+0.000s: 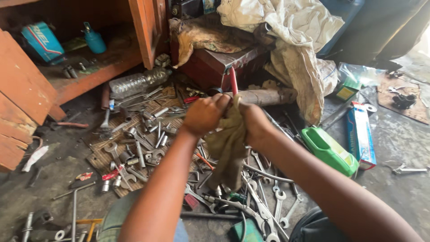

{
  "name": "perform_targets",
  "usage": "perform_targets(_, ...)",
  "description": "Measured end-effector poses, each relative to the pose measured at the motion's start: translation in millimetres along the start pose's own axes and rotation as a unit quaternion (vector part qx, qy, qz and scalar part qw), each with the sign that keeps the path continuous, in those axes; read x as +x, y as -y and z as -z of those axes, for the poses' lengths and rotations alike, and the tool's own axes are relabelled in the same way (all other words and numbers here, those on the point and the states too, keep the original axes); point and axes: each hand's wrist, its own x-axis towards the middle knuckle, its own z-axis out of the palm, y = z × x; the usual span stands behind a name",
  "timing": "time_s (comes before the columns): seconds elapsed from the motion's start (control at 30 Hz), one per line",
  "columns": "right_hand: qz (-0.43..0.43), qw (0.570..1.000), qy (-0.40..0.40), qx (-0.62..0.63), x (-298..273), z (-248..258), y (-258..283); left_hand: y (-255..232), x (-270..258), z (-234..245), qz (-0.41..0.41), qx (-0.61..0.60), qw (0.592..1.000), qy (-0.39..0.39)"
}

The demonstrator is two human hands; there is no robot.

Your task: The person wipes a metal T-handle tool and a curved metal rod with a cloth. They handle the tools one at a time, wiping them thoroughly before placing them back on the floor among other scattered tools.

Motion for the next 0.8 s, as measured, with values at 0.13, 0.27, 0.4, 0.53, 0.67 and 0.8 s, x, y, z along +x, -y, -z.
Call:
perform_targets(0.13,-0.001,0.999,0.020,0.045,-26.4,-8.1,-20.2,13.1,-8.1,0.1,-0.065,-0.025,0.997,0.013)
perform_targets(0.27,-0.022,0.996,0.017,0.081,-45.1,-20.4,-28.6,14.8,-13.7,2.2,-0.088,-0.063,0.994,-0.010)
perform_targets(0.4,-0.031,0.995,0.040,0.090,-41.7,-21.4,-28.1,15.0,-11.9,2.9,-0.068,-0.064,0.996,0.002)
perform_targets(0.53,0.101,0.976,-0.050,-0.186,-31.1,-8.7,-37.8,5.4,-18.8,-2.7,-0.040,-0.096,0.994,-0.029)
perform_targets(0.67,0.283,0.734,-0.095,-0.610,-27.2,6.1,-32.0,-7.7,-22.2,-5.9,0.022,-0.083,0.996,-0.033)
perform_targets(0.8,0.299,0.641,-0.116,-0.698,-32.1,14.9,-20.7,-20.5,-8.9,-2.2,0.068,-0.123,0.990,0.012)
